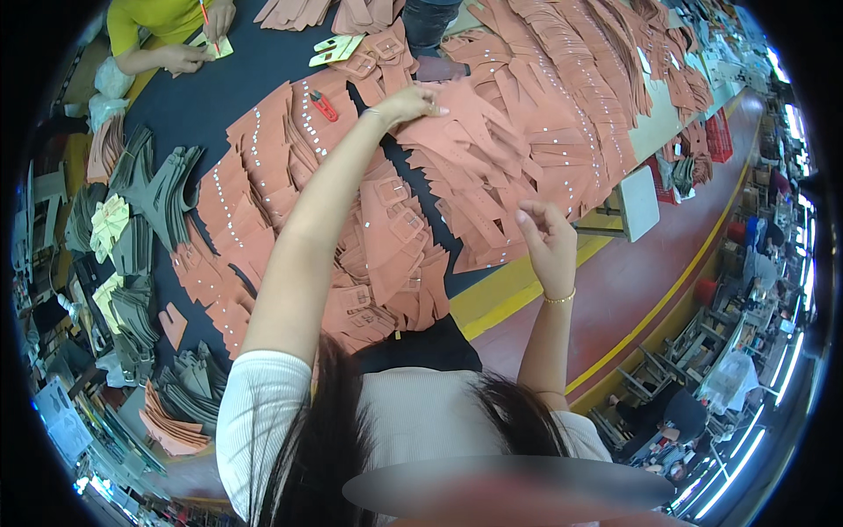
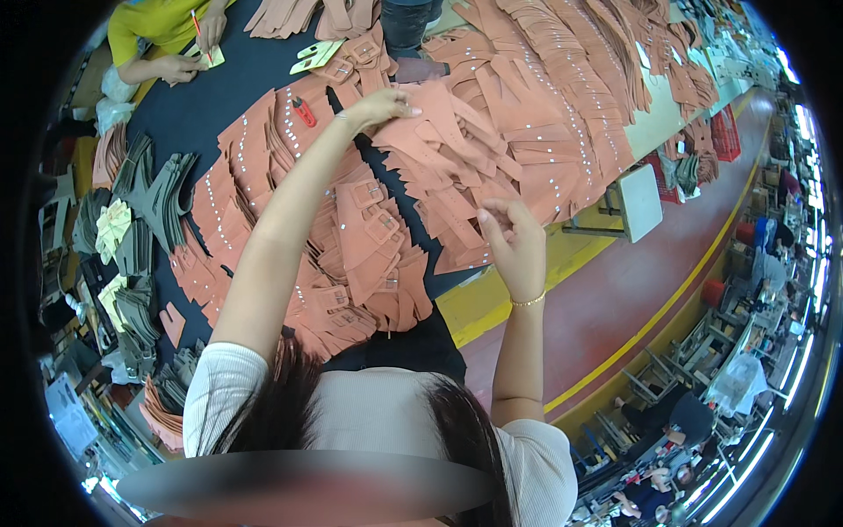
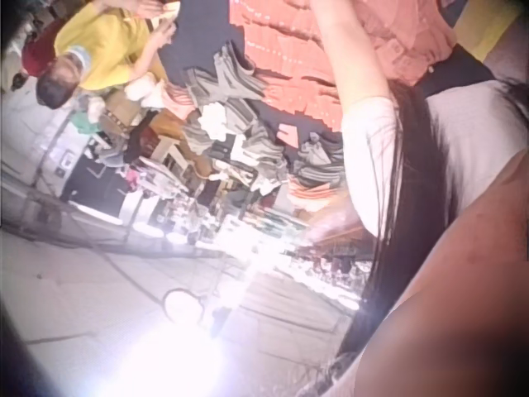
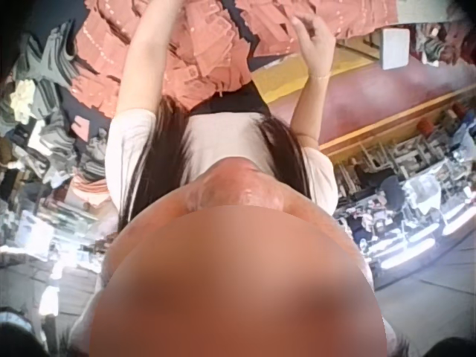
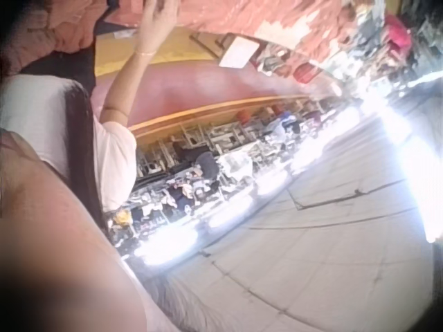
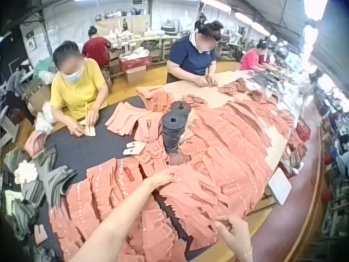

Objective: The person sorts and stacks light pink fabric pieces on a large table. They repeatedly pick up pieces, align them, and place them into neat piles while occasionally moving other stacks aside.

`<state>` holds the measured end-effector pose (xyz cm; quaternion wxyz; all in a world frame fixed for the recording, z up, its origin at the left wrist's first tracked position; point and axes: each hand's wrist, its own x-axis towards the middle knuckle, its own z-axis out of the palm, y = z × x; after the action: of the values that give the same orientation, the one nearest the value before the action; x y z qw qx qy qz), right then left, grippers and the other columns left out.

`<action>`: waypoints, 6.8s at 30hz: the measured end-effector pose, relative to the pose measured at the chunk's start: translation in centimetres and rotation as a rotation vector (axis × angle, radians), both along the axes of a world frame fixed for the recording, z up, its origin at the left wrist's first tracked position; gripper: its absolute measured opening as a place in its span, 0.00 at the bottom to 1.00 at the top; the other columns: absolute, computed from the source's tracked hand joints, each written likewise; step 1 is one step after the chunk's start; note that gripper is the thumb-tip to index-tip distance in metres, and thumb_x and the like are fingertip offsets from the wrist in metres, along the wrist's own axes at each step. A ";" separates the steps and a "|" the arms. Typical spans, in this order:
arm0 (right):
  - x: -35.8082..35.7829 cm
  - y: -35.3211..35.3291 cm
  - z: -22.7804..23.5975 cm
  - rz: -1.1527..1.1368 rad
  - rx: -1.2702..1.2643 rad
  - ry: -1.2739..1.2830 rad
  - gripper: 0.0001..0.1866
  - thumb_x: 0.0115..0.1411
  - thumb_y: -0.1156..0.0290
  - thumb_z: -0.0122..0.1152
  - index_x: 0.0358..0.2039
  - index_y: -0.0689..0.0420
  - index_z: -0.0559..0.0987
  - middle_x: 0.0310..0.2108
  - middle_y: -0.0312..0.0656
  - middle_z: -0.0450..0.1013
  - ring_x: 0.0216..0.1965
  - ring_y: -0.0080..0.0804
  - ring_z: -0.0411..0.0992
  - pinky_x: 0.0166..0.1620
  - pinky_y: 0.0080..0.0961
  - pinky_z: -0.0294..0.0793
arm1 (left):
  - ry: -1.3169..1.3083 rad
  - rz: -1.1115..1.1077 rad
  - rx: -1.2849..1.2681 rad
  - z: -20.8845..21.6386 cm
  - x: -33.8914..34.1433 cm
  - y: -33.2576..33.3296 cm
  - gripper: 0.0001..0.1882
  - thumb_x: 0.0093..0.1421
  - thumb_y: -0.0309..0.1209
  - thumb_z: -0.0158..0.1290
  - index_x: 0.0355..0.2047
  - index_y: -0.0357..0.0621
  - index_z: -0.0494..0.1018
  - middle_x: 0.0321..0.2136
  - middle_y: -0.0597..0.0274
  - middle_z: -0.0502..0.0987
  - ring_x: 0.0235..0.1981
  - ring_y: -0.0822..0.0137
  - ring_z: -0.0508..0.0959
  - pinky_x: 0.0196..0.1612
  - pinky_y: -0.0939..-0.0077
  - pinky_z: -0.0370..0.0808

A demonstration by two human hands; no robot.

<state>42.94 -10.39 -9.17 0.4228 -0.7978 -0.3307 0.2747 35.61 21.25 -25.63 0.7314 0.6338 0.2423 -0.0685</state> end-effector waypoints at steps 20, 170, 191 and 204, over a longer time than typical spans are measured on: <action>-6.6 3.6 -3.1 0.597 -0.042 -0.045 0.11 0.59 0.73 0.62 0.41 0.62 0.78 0.35 0.42 0.76 0.34 0.29 0.76 0.37 0.23 0.74 | 0.032 -0.035 0.888 5.3 -3.3 -7.5 0.29 0.61 0.52 0.51 0.57 0.49 0.70 0.48 0.47 0.77 0.50 0.51 0.77 0.54 0.65 0.72; -22.8 19.2 -7.9 1.089 -0.544 -0.607 0.31 0.59 0.60 0.59 0.63 0.44 0.63 0.36 0.52 0.78 0.41 0.53 0.76 0.49 0.46 0.71 | -0.066 1.060 -0.316 10.0 -42.8 -25.1 0.24 0.70 0.30 0.44 0.64 0.37 0.55 0.44 0.61 0.70 0.54 0.70 0.71 0.59 0.75 0.62; -22.7 18.9 -7.5 1.039 -0.493 -0.560 0.19 0.59 0.63 0.58 0.51 0.46 0.76 0.42 0.47 0.77 0.44 0.47 0.75 0.49 0.44 0.70 | -0.052 1.064 -0.293 9.1 -43.0 -25.3 0.23 0.70 0.31 0.44 0.63 0.38 0.57 0.44 0.61 0.72 0.52 0.71 0.71 0.59 0.74 0.61; -24.5 16.6 -7.8 1.073 -0.174 -0.994 0.17 0.50 0.64 0.68 0.40 0.52 0.77 0.56 0.42 0.64 0.57 0.48 0.60 0.56 0.53 0.59 | -0.052 1.095 -0.312 9.3 -42.6 -24.9 0.24 0.69 0.31 0.46 0.63 0.38 0.59 0.42 0.63 0.67 0.49 0.72 0.71 0.54 0.78 0.66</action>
<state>18.41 6.22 -16.94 -0.0343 -0.5871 -0.8053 0.0751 -6.98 -3.63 -16.30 0.7508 0.3015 0.5046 0.3013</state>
